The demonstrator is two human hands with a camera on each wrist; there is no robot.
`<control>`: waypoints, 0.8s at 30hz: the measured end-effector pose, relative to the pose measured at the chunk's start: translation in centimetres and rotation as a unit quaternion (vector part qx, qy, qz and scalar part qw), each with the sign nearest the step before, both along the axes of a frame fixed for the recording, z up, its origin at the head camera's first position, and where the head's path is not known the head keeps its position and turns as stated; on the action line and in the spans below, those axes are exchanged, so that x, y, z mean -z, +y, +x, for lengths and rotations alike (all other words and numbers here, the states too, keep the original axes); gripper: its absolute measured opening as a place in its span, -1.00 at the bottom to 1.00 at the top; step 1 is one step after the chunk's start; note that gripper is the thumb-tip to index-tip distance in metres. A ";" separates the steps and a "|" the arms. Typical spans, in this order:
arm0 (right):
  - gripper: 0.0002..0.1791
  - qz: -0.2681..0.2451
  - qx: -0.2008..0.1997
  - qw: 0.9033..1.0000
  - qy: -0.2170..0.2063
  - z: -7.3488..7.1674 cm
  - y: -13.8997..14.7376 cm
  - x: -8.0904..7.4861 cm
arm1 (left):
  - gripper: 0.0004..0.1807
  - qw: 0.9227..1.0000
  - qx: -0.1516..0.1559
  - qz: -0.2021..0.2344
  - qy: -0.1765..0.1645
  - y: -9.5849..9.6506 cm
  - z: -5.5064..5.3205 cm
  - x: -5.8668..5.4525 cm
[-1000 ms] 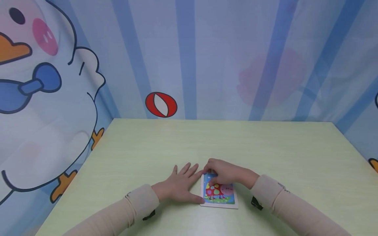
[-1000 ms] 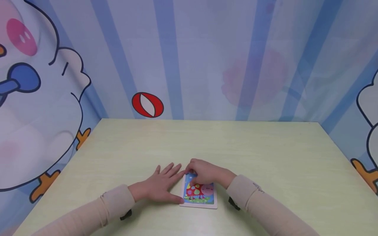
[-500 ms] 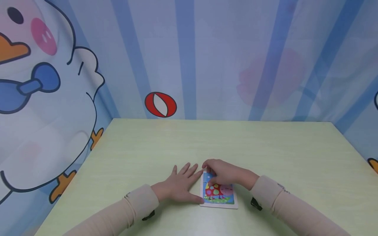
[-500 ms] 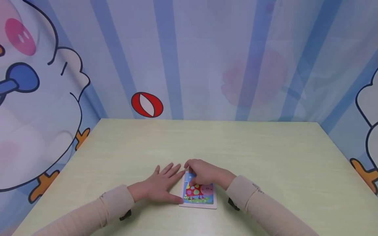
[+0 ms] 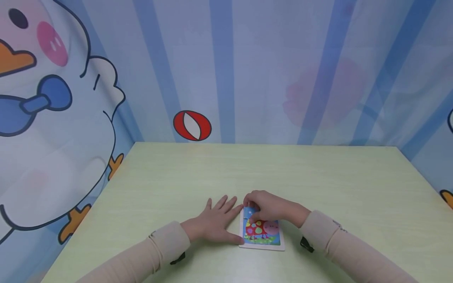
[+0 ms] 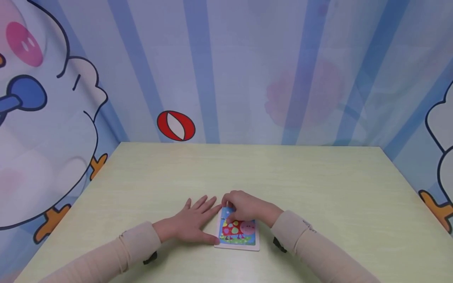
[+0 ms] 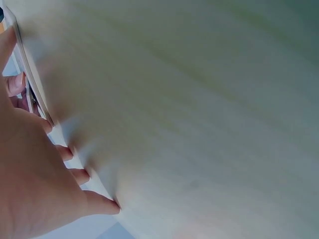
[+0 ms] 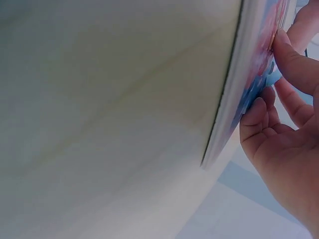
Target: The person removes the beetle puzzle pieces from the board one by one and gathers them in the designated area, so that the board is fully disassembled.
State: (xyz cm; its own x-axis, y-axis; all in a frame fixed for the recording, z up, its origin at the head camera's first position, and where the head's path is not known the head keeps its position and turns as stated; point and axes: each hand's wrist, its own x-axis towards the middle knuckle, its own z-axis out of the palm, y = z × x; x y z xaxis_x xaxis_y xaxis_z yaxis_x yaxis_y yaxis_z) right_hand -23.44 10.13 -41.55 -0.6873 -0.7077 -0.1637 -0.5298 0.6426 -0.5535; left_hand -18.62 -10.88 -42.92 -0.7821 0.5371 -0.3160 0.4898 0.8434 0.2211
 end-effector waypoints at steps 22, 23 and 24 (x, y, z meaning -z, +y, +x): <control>-0.67 0.002 -0.019 1.000 0.012 0.0 0.1 -0.2 | -0.04 1.000 -0.012 0.015 0.011 0.7 -0.3 -0.4; -0.67 0.001 -0.019 1.000 0.012 0.0 0.1 -0.2 | -0.04 1.000 -0.012 0.015 0.012 0.7 -0.3 -0.4; -0.67 0.001 -0.019 1.000 0.013 0.1 0.1 -0.2 | -0.04 1.000 -0.012 0.017 0.013 0.7 -0.3 -0.4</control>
State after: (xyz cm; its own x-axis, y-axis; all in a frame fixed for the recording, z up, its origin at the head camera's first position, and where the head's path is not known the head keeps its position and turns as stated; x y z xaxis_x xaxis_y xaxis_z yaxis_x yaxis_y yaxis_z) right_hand -23.39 10.19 -41.40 -0.6643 -0.7329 -0.1471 -0.5677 0.6227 -0.5385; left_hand -18.90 -10.16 -42.52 -0.8028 0.5277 -0.2776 0.4753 0.8475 0.2364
